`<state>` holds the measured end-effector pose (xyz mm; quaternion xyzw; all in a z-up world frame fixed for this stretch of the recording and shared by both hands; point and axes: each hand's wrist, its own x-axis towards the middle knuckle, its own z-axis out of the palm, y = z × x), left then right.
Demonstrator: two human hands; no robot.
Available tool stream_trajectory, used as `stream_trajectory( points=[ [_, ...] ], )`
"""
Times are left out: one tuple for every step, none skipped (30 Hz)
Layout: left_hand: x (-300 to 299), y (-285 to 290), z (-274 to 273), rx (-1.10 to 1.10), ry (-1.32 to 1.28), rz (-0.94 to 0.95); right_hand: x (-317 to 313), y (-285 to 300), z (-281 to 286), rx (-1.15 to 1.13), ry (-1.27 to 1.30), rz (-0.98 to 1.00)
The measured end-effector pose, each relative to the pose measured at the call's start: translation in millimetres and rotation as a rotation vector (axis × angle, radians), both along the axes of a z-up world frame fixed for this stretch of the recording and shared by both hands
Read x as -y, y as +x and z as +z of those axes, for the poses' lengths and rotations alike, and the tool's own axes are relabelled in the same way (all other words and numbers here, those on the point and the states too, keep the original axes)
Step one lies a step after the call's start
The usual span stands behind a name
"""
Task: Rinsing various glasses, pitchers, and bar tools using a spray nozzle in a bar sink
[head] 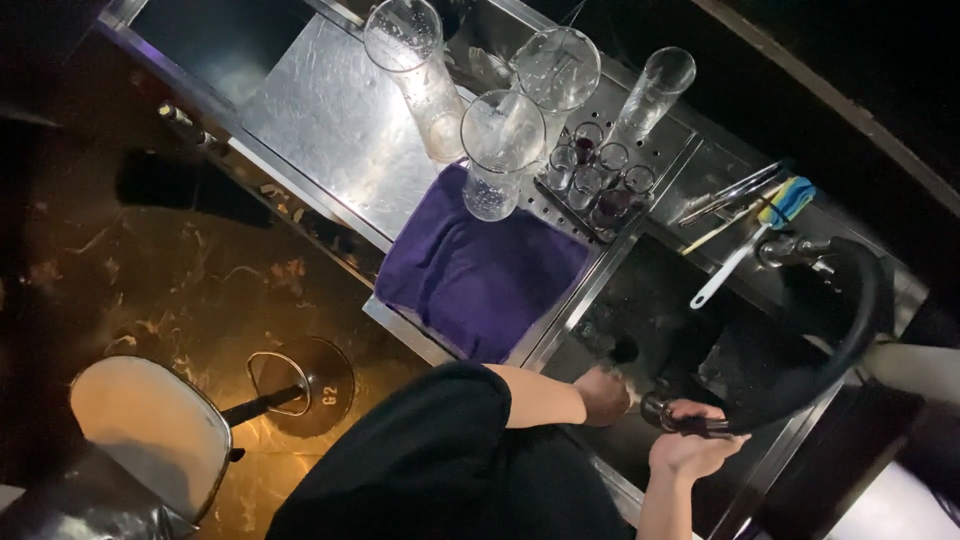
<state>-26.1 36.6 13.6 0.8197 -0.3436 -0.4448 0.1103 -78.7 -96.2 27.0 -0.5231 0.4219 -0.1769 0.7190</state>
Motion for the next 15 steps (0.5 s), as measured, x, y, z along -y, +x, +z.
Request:
stream_trajectory(
  points=[
    [3.8,-3.1,-19.3,0.208,0.000,-0.156,-1.2,1.3,1.0,0.017,0.016,-0.004],
    [7.3,-6.2,-38.6,0.416,0.000,-0.313,-2.9,2.5,2.0,0.035,0.033,-0.008],
    [4.1,-3.8,-32.8,0.417,-0.001,-0.313,-4.2,4.2,3.3,0.035,0.032,-0.008],
    [0.9,-1.5,-27.1,0.452,0.016,-0.384,-5.7,5.8,4.5,0.029,0.060,-0.047],
    [-1.5,0.0,-21.4,0.486,0.032,-0.453,-6.3,6.8,5.9,0.021,0.086,-0.086],
    [1.4,-1.8,-31.1,0.484,0.030,-0.452,-5.5,5.9,5.6,0.019,0.084,-0.085],
    [3.7,-2.5,-40.8,0.383,0.025,-0.332,-5.4,5.9,5.0,0.018,0.089,-0.086],
    [5.7,-3.2,-50.4,0.281,0.019,-0.212,-5.4,6.0,4.5,0.016,0.094,-0.088],
    [6.6,-2.1,-54.7,0.280,0.022,-0.206,-4.4,5.8,2.9,0.015,0.097,-0.082],
    [7.0,-1.2,-58.9,0.281,-0.041,-0.190,-3.8,5.5,1.4,-0.012,0.064,-0.098],
    [6.5,-0.7,-63.2,0.280,-0.102,-0.167,-3.7,5.7,-0.3,-0.039,0.033,-0.107],
    [9.3,-1.6,-67.8,0.279,-0.097,-0.155,-6.1,6.6,1.7,-0.042,0.036,-0.095],
    [11.8,-1.9,-72.6,0.458,-0.061,-0.267,-8.5,8.6,3.4,-0.030,0.012,-0.118],
    [14.2,-2.2,-77.5,0.635,-0.021,-0.380,-11.0,10.4,5.1,-0.018,-0.013,-0.140],
    [21.7,-2.6,-87.3,0.634,-0.011,-0.364,-1.9,4.9,-8.0,-0.018,-0.008,-0.122]
  ],
)
